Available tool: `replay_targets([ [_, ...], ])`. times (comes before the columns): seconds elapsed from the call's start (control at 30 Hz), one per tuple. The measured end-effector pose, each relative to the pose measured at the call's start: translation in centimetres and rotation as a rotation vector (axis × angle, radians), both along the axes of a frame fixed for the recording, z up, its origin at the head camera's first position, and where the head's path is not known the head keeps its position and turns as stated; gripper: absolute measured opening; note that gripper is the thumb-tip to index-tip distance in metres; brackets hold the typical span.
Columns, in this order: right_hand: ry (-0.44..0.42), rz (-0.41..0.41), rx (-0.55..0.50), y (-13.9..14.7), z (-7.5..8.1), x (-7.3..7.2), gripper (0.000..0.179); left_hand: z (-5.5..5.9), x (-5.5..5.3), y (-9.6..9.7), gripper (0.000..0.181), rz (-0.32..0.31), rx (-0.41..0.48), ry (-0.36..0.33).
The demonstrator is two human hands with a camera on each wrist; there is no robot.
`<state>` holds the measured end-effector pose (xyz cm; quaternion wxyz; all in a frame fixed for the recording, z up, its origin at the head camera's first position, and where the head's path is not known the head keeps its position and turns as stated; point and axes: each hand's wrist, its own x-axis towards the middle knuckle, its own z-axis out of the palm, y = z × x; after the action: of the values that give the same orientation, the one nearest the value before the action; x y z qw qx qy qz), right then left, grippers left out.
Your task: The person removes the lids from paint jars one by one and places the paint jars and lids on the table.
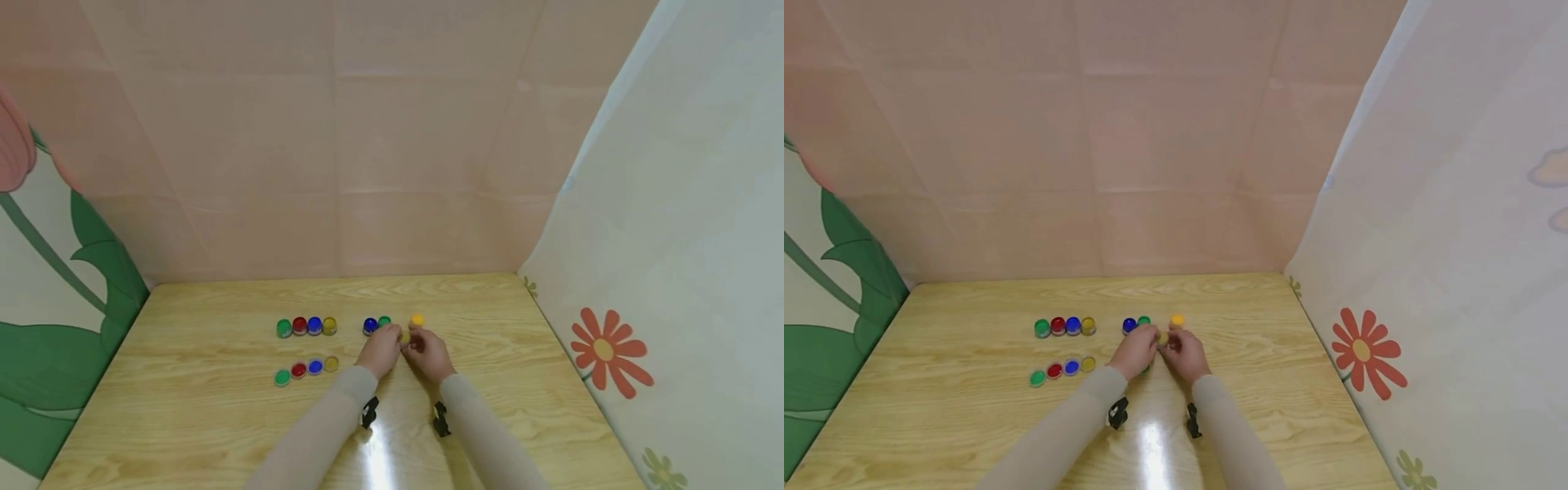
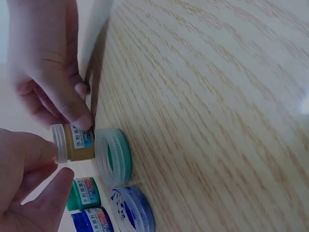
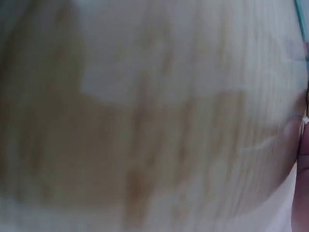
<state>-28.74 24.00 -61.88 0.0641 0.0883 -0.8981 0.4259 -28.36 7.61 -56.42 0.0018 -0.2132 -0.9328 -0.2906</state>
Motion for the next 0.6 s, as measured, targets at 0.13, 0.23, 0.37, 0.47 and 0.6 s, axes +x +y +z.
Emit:
replay_targets([
  [0.13, -0.046, 0.03, -0.052, 0.4, -0.2, -0.1, 0.029, -0.1, 0.0, -0.1, 0.013, 0.007, 0.087, -0.033],
  [0.23, -0.069, 0.045, -0.075, 0.8, -0.4, -0.3, 0.027, -0.2, 0.1, -0.2, 0.023, 0.007, 0.133, -0.075],
  [0.37, -0.075, 0.061, -0.09, 1.4, -0.5, -0.3, 0.028, -0.2, -0.1, -0.4, 0.035, -0.003, 0.132, -0.143],
  [0.47, -0.071, 0.082, -0.089, 1.6, -0.6, -0.3, 0.03, -0.2, -0.3, -0.5, 0.039, -0.021, 0.12, -0.174],
  [0.6, -0.094, 0.103, -0.078, 1.6, -0.4, -0.4, 0.029, -0.4, -0.7, -0.6, 0.04, -0.048, 0.104, -0.165],
])
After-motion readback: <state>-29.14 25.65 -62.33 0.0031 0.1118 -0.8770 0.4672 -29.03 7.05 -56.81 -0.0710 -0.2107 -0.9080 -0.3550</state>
